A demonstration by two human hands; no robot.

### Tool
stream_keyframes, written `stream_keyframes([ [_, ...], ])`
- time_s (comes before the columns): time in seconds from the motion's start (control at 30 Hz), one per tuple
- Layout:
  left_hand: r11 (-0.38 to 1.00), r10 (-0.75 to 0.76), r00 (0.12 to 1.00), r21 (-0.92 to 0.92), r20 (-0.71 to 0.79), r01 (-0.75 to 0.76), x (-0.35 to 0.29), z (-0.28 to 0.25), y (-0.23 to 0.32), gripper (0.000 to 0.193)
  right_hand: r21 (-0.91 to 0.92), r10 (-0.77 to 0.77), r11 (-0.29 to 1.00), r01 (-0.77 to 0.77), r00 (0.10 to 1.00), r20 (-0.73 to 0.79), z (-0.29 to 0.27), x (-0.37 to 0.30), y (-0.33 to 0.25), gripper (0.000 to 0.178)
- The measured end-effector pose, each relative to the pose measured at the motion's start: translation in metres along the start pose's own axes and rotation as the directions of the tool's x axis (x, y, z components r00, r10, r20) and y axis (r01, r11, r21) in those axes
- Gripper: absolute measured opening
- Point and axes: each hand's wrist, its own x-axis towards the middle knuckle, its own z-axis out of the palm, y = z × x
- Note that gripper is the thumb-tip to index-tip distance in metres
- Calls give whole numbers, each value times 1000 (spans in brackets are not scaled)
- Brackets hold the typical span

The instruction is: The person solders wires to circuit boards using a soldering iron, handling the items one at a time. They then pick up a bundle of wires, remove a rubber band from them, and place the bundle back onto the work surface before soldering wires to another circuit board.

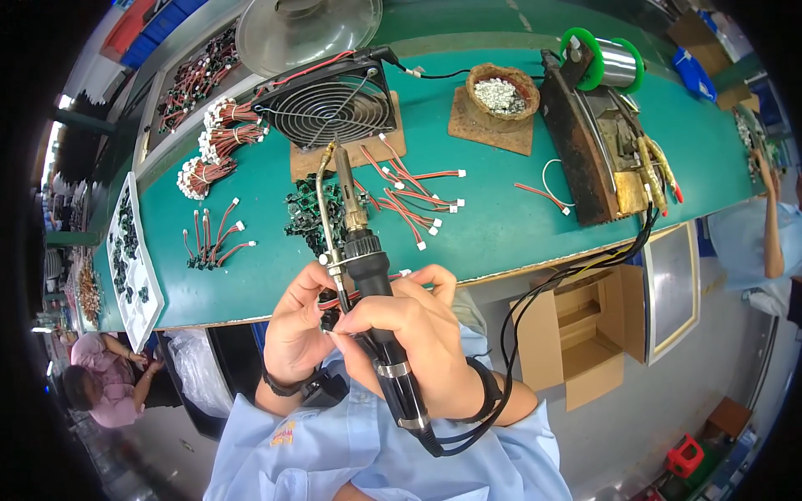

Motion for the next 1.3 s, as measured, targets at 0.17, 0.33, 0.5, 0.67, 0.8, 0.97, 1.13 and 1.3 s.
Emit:
stream_keyframes([
  [0.17,1000,-9,999,2,39,9,1,-2,1,21,-2,-8,1000,8,1000,-18,-1,2,-1,43],
  [0.33,1000,-1,999,15,35,0,1,-1,0,21,-5,-21,1000,21,999,-27,-2,2,0,42],
  [0.5,999,17,1000,49,0,-17,0,1,-2,21,-6,0,1000,0,1000,-6,-3,2,0,42],
  [0.67,996,35,999,78,15,-36,0,0,-1,20,2,21,1000,-21,1000,8,-4,1,1,41],
  [0.8,988,74,997,136,0,-73,0,1,-1,21,6,50,999,-50,999,16,-5,1,1,39],
  [0.97,966,135,991,223,-8,-130,-3,5,-2,21,8,60,998,-60,998,34,-9,1,0,37],
  [1.13,890,193,981,425,-29,-163,-8,13,3,21,7,109,994,-109,991,79,-13,1,0,38],
  [1.3,838,160,986,534,-48,-110,-8,16,11,19,94,157,982,-162,986,62,-12,0,5,40],
])
